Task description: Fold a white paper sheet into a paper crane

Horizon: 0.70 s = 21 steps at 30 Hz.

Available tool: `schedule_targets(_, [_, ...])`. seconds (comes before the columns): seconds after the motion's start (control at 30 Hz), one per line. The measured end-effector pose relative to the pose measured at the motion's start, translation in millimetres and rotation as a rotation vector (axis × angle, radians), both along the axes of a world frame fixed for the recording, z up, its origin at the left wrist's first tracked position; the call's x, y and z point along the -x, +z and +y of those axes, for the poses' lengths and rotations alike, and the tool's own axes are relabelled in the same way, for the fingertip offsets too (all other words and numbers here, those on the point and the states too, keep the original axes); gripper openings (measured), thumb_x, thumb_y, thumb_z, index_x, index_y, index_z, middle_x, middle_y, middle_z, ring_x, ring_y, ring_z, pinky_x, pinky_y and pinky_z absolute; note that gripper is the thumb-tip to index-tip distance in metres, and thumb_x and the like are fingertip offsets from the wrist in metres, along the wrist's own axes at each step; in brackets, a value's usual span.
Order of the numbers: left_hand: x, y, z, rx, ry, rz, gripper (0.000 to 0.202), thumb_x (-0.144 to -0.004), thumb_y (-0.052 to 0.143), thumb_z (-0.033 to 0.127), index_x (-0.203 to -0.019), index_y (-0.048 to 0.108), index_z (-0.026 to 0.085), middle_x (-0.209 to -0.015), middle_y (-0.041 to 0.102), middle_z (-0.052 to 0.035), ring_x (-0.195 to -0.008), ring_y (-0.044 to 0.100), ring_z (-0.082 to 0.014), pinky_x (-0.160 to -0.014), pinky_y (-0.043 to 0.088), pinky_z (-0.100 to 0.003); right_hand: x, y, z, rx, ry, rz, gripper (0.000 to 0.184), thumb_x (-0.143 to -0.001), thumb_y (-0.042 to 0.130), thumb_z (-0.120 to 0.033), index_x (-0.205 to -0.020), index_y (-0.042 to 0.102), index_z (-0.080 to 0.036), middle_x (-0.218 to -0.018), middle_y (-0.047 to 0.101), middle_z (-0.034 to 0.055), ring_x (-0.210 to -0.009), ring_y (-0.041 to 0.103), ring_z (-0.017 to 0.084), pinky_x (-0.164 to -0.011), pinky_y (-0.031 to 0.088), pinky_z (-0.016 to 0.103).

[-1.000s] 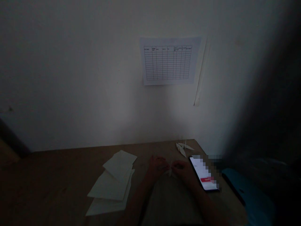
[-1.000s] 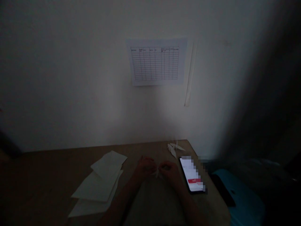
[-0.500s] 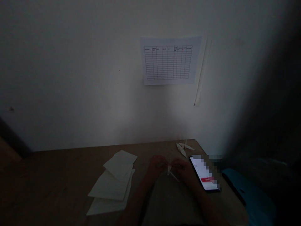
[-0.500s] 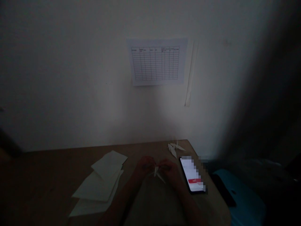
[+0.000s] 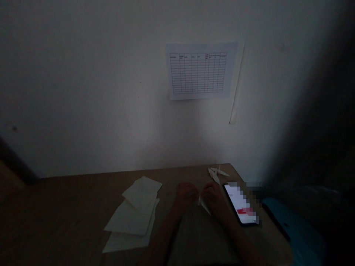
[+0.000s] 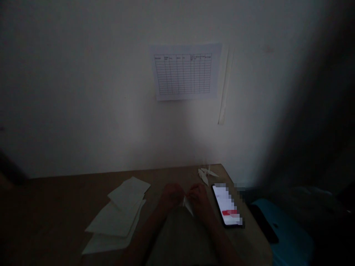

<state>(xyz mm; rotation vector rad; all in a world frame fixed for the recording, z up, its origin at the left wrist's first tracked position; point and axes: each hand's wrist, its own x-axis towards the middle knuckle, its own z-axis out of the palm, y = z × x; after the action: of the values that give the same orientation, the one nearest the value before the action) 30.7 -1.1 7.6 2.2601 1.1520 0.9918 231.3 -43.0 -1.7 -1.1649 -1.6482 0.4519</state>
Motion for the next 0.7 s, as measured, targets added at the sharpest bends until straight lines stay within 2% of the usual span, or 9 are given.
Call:
schedule_targets(0.13, [-0.7,2.3,-1.7,0.009,0.077,0.020,0.014,-0.088,0.074,0.035,-0.100,0.078,0.030,-0.111,0.079,-0.0023,-0.116,0.067,-0.0260,-0.119,0.035,-0.053,-1.4,-3.4,-0.9,-0.069,-0.117,-0.089,0.015,-0.089,0.060,-0.028,-0.089,0.075,-0.026,-0.119,0.066,0.0100,-0.117,0.057,0.030,-0.105,0.047,0.050])
schedule_targets(0.37, [-3.0,4.9,-7.4,0.044,0.069,-0.005,0.012,-0.088,0.076,0.038,-0.098,0.078,0.032,-0.110,0.079,-0.0015,-0.118,0.067,-0.0262,-0.128,0.013,-0.063,-0.7,-4.3,-1.2,-0.095,-0.093,-0.188,0.019,-0.092,0.058,-0.030,-0.089,0.077,-0.028,-0.122,0.067,0.0083,-0.121,0.056,0.032,-0.107,0.045,0.053])
schedule_targets(0.57, [-2.9,6.0,-6.6,0.046,0.074,-0.001,0.007,-0.087,0.076,0.033,-0.093,0.079,0.032,-0.107,0.080,-0.0022,-0.119,0.068,-0.0270,-0.128,0.012,-0.066,0.9,-4.0,-2.9,-0.125,-0.079,-0.171,0.017,-0.092,0.060,-0.027,-0.090,0.077,-0.029,-0.121,0.067,0.0083,-0.122,0.057,0.032,-0.107,0.046,0.053])
schedule_targets(0.7, [-2.5,3.0,-4.6,0.036,0.093,-0.026,0.005,-0.087,0.076,0.032,-0.091,0.079,0.029,-0.108,0.080,-0.0040,-0.118,0.068,-0.0264,-0.129,0.013,-0.066,2.1,-5.6,-0.6,-0.099,-0.060,-0.050,0.014,-0.091,0.063,-0.031,-0.095,0.076,-0.028,-0.123,0.067,0.0091,-0.123,0.059,0.031,-0.110,0.046,0.052])
